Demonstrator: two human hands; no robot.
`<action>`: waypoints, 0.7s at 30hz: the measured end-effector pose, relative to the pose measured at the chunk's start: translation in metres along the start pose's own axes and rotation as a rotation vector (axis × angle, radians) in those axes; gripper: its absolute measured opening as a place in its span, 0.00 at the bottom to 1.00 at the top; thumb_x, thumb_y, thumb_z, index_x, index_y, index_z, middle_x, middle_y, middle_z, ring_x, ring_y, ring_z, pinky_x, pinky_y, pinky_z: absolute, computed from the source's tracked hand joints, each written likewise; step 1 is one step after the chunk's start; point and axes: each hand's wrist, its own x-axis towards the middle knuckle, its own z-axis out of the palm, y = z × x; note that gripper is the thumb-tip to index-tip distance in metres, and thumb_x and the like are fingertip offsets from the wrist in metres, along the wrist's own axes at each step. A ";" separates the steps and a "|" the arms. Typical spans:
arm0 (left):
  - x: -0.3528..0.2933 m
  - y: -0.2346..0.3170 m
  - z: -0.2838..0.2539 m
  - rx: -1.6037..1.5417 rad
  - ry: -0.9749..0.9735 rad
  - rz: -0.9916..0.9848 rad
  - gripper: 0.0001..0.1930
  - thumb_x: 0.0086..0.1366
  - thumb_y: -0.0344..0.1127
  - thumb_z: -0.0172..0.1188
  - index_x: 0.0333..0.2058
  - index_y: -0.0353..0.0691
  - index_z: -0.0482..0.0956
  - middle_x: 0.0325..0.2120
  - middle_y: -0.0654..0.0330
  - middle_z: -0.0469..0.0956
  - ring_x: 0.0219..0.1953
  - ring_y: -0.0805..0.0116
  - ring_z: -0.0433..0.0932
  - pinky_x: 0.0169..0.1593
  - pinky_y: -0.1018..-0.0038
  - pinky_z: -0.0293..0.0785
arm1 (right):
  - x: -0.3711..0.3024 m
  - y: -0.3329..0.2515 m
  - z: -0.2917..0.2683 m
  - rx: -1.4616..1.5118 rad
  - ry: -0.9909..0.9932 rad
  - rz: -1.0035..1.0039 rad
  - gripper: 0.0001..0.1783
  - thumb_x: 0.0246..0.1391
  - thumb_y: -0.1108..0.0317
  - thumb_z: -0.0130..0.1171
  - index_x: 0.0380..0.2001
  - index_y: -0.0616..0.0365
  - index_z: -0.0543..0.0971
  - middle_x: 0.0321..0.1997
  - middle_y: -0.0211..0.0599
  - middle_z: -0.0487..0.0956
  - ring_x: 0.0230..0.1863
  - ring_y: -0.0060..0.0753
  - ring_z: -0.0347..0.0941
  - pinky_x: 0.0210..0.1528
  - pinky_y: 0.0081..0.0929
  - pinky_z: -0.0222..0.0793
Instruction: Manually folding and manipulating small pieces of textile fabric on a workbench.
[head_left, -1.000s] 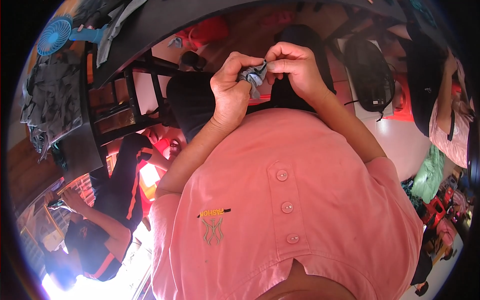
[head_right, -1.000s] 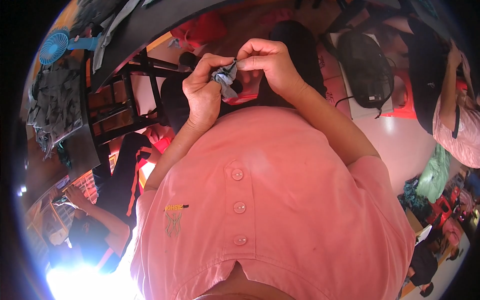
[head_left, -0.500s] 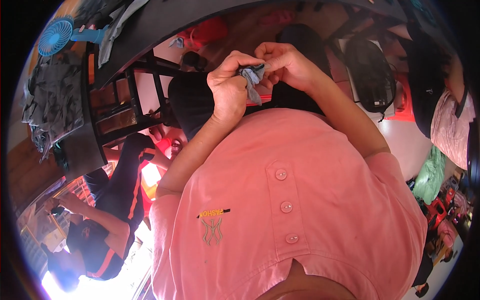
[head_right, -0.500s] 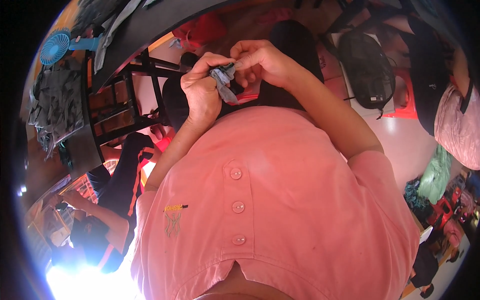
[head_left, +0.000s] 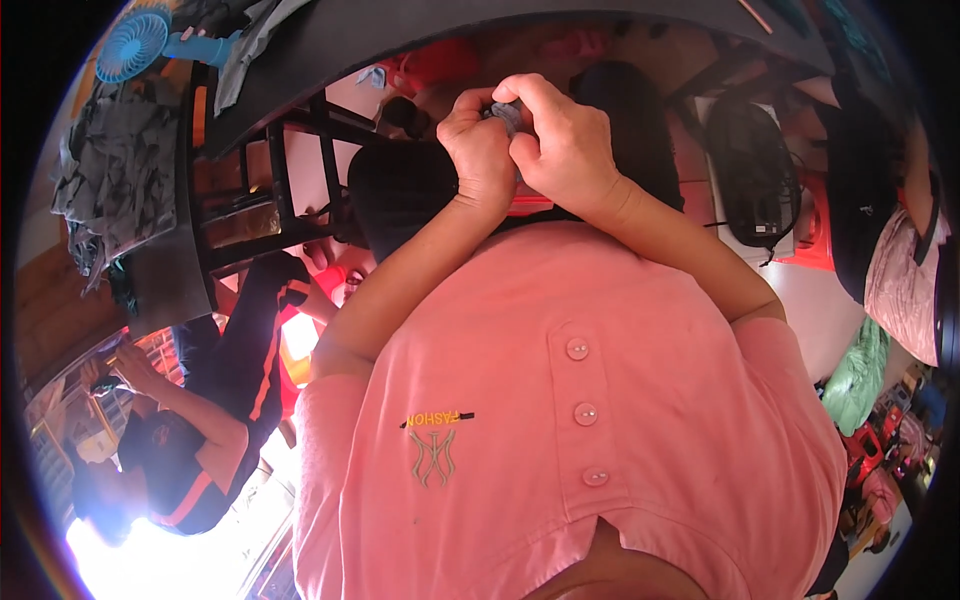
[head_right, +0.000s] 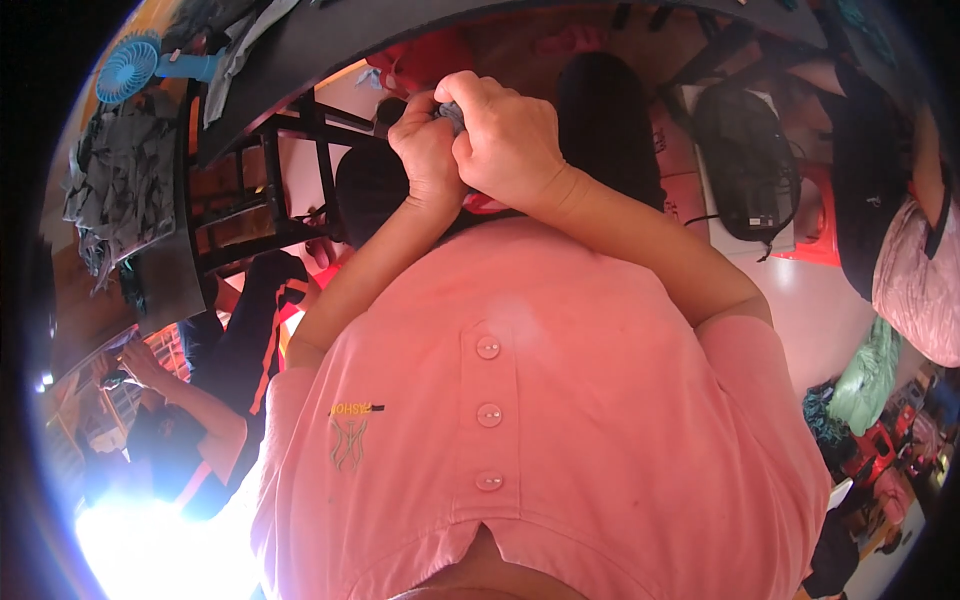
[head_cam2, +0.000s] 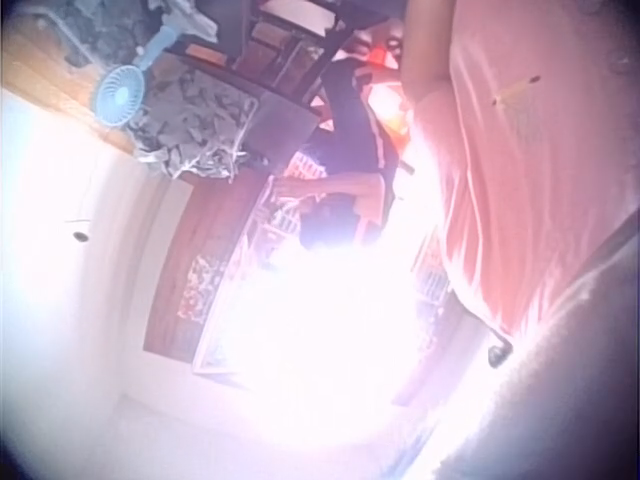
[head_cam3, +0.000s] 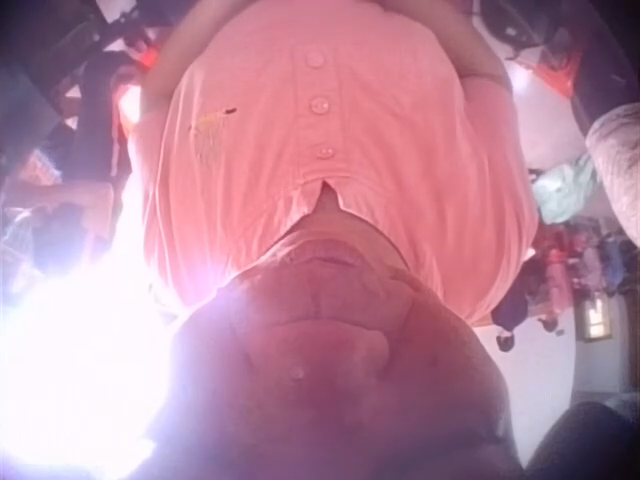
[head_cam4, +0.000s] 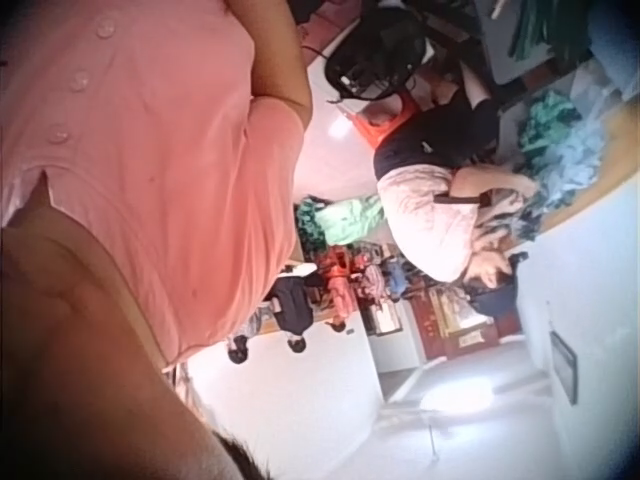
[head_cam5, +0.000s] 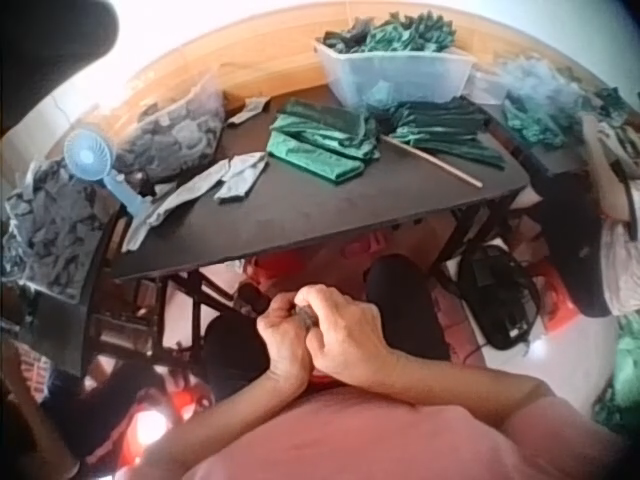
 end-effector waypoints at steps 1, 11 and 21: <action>-0.001 -0.003 0.001 0.000 0.003 -0.002 0.15 0.46 0.15 0.45 0.30 0.28 0.79 0.25 0.59 0.78 0.28 0.74 0.72 0.34 0.77 0.72 | 0.000 -0.001 0.000 -0.026 -0.035 0.043 0.25 0.37 0.78 0.57 0.43 0.51 0.71 0.27 0.36 0.79 0.24 0.42 0.77 0.26 0.37 0.71; -0.001 -0.019 0.000 -0.039 0.037 -0.147 0.15 0.47 0.16 0.46 0.32 0.27 0.78 0.27 0.57 0.78 0.29 0.72 0.73 0.34 0.75 0.72 | -0.003 0.036 0.025 0.086 -0.024 0.060 0.24 0.37 0.76 0.58 0.43 0.49 0.71 0.25 0.38 0.79 0.25 0.46 0.77 0.25 0.42 0.69; 0.006 -0.015 0.009 -0.209 0.040 -0.207 0.16 0.47 0.16 0.44 0.35 0.28 0.76 0.29 0.57 0.76 0.30 0.71 0.72 0.34 0.75 0.71 | -0.002 0.040 0.029 0.130 0.086 0.066 0.17 0.37 0.78 0.56 0.35 0.49 0.73 0.19 0.30 0.77 0.21 0.39 0.76 0.23 0.36 0.69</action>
